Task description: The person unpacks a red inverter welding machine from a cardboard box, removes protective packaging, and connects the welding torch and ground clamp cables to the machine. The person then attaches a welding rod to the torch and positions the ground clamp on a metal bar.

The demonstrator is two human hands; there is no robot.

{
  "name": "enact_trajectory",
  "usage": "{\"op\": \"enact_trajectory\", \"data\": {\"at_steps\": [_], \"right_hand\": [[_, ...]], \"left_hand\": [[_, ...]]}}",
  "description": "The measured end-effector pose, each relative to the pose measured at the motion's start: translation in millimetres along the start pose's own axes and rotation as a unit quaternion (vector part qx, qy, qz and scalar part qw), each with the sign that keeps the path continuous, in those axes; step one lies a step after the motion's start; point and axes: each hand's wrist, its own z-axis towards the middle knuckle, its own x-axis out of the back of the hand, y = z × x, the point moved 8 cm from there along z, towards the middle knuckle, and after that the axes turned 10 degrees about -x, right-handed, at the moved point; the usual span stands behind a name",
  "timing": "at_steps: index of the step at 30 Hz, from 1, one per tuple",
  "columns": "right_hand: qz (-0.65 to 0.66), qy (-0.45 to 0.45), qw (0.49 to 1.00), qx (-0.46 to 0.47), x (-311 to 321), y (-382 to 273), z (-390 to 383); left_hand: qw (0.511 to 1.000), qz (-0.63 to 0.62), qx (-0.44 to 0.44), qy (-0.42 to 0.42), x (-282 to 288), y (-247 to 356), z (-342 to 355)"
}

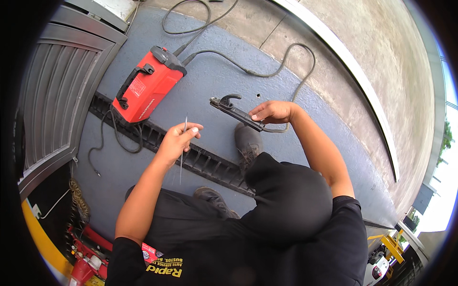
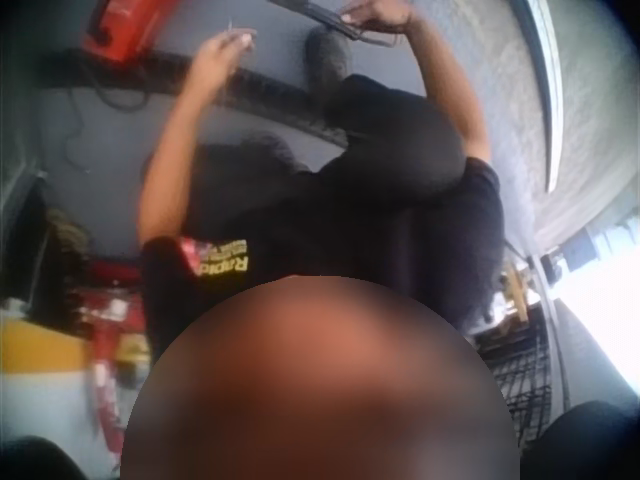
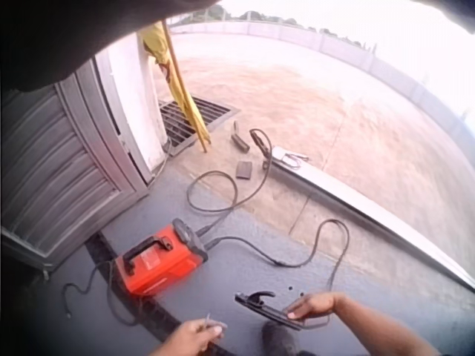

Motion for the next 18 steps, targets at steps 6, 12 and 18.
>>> {"op": "enact_trajectory", "data": {"at_steps": [6, 12, 18], "right_hand": [[0.023, -0.159, 0.983, 0.088, -63, -62, -8], [0.056, -0.259, 0.947, 0.181, -96, -103, -12], [0.057, -0.081, 0.985, 0.140, -81, -97, -21]], "left_hand": [[0.978, -0.181, -0.096, -0.047, -33, 48, 29], [0.940, -0.264, -0.207, -0.061, -42, 99, 54], [0.937, -0.204, -0.271, 0.083, -18, 110, 54]]}}
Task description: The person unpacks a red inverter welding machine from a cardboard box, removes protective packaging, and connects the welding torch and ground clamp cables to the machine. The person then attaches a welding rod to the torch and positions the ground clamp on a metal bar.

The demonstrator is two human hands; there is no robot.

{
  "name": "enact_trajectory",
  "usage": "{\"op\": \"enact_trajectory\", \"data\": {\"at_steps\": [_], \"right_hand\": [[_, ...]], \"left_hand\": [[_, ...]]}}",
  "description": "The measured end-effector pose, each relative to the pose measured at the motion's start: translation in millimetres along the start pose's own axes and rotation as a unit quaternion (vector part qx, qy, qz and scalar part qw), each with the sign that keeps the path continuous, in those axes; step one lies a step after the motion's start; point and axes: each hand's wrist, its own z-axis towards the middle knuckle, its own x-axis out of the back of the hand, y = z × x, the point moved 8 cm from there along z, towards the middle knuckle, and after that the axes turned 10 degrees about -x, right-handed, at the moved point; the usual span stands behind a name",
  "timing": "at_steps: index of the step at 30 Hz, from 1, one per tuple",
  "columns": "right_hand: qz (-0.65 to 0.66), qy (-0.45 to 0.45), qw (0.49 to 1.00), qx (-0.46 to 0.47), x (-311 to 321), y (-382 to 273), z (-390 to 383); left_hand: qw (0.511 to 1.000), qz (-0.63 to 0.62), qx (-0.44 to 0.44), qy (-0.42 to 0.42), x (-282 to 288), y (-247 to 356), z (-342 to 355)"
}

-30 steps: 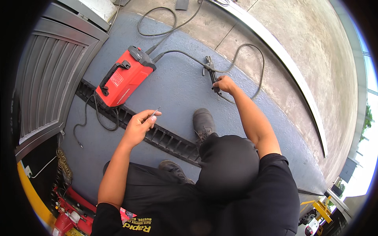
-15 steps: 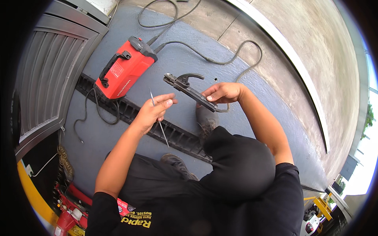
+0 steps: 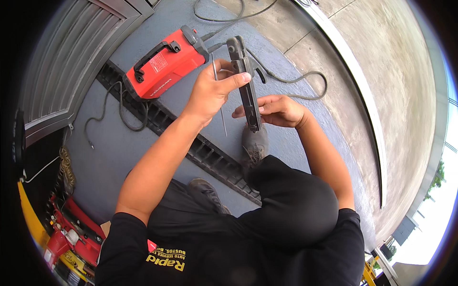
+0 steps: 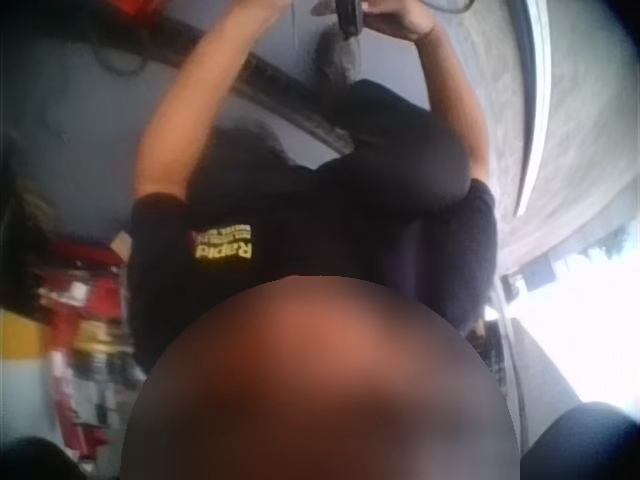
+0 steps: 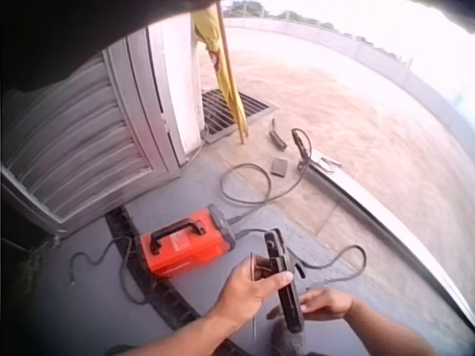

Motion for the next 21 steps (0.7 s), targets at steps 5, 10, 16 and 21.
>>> {"op": "enact_trajectory", "data": {"at_steps": [5, 10, 16, 21], "right_hand": [[-0.067, 0.198, 0.978, 0.001, 37, -6, -10], [-0.068, 0.215, 0.969, 0.105, 37, -41, -22], [-0.064, -0.079, 0.994, 0.044, -21, -38, -1], [-0.241, 0.112, 0.959, 0.097, -20, -43, 14]], "left_hand": [[0.997, 0.069, -0.001, 0.018, 12, -6, -1], [0.997, 0.031, 0.021, -0.067, 1, -5, -10], [0.975, -0.031, 0.076, -0.208, -13, 2, -26], [0.955, 0.269, 0.005, -0.123, 16, 1, -21]]}}
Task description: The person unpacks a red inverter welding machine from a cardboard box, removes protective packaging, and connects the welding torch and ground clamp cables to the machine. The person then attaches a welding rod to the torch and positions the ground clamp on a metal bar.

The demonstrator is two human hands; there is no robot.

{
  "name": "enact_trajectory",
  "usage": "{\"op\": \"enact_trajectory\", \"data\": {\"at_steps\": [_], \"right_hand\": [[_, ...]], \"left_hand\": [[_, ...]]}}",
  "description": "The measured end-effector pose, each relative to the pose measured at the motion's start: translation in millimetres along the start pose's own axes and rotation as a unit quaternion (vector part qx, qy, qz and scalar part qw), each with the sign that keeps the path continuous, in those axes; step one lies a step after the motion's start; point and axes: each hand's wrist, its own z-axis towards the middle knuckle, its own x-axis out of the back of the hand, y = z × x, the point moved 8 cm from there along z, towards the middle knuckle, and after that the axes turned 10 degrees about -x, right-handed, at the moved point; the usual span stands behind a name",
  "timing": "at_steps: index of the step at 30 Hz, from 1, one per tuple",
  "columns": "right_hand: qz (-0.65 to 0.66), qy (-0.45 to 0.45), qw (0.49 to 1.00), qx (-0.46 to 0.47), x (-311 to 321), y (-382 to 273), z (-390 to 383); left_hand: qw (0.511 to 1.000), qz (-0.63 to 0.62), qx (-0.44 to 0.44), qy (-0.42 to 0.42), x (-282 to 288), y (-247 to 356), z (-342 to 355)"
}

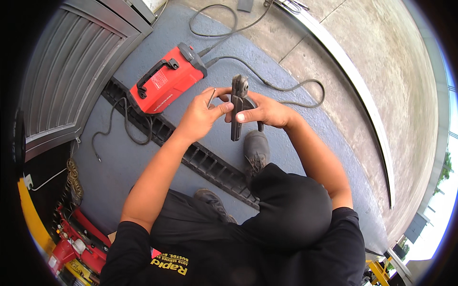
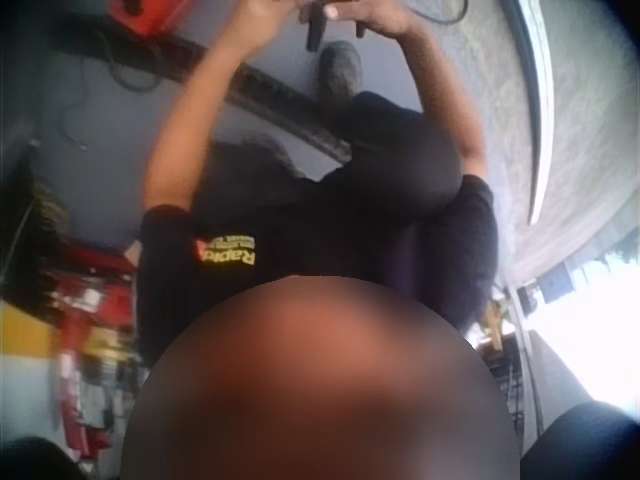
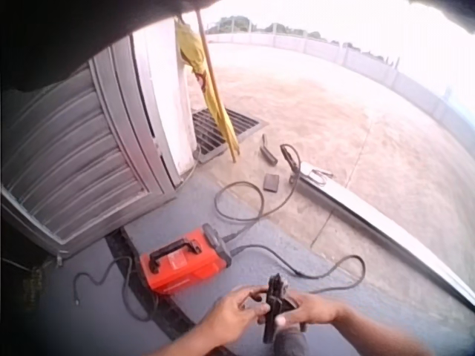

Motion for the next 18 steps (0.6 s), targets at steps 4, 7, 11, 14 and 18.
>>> {"op": "enact_trajectory", "data": {"at_steps": [4, 7, 11, 14, 18], "right_hand": [[-0.008, 0.138, 0.986, -0.089, 7, 22, 12], [0.038, 0.204, 0.961, -0.181, 16, 46, 12], [0.032, 0.218, 0.960, -0.171, 20, 45, 10], [0.036, 0.162, 0.984, -0.064, 7, 24, 6], [0.049, 0.153, 0.987, -0.005, -3, 8, 3]], "left_hand": [[0.973, 0.175, 0.001, 0.148, 39, -10, -6], [0.982, 0.094, -0.046, 0.155, 45, -10, -3], [0.993, 0.076, -0.004, 0.091, 41, -8, -6], [0.990, 0.123, 0.009, 0.072, 38, 4, -11], [0.977, 0.173, -0.095, 0.082, 37, 38, -16]]}}
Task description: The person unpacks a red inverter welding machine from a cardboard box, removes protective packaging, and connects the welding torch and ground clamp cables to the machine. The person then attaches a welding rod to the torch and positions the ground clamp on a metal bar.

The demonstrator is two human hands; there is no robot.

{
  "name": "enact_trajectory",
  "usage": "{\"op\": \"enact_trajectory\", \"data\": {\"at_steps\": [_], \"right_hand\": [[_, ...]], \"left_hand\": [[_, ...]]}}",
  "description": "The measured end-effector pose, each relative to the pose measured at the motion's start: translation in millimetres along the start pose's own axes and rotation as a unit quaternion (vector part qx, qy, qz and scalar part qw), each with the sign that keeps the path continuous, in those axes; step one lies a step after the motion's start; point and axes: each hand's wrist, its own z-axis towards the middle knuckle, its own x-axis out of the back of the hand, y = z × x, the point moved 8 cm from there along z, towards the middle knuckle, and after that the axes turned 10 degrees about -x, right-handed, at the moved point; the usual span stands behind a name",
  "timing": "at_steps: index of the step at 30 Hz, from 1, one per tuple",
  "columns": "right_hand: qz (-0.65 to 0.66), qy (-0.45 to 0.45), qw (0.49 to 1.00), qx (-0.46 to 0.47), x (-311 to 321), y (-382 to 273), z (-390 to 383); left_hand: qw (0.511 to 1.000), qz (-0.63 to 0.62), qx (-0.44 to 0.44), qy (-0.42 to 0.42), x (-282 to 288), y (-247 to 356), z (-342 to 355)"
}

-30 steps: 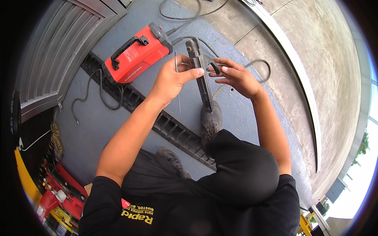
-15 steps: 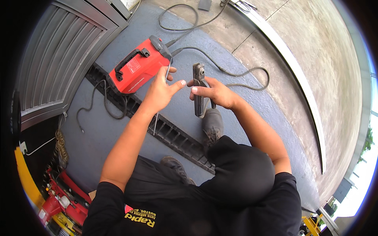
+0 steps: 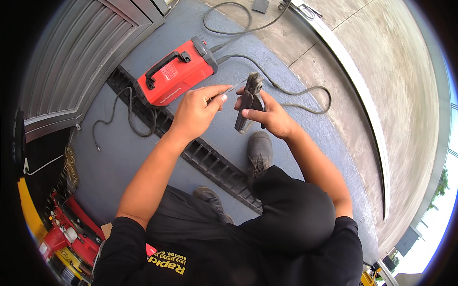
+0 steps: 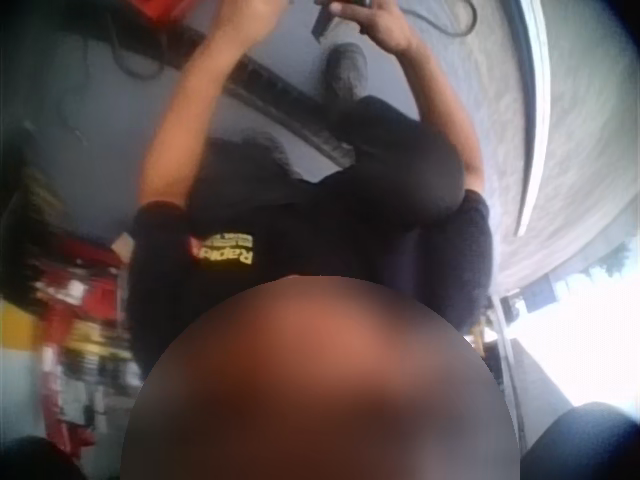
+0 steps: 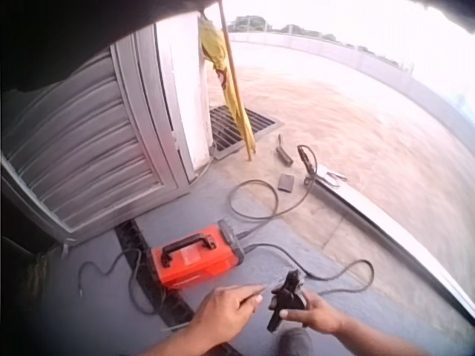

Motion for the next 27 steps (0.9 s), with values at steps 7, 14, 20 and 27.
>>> {"op": "enact_trajectory", "data": {"at_steps": [7, 14, 20, 27], "right_hand": [[-0.078, 0.064, 0.993, 0.065, -5, -22, -14], [-0.257, 0.181, 0.938, 0.143, -9, -50, -26], [-0.329, 0.255, 0.889, 0.190, -4, -54, -26], [-0.408, 0.273, 0.839, 0.234, -6, -63, -32]], "left_hand": [[0.998, 0.003, -0.057, -0.002, 10, 37, -9], [0.993, 0.060, -0.104, 0.013, 21, 61, -16], [0.991, 0.068, -0.113, 0.030, 26, 63, -16], [0.992, 0.071, -0.101, 0.020, 25, 57, -14]]}}
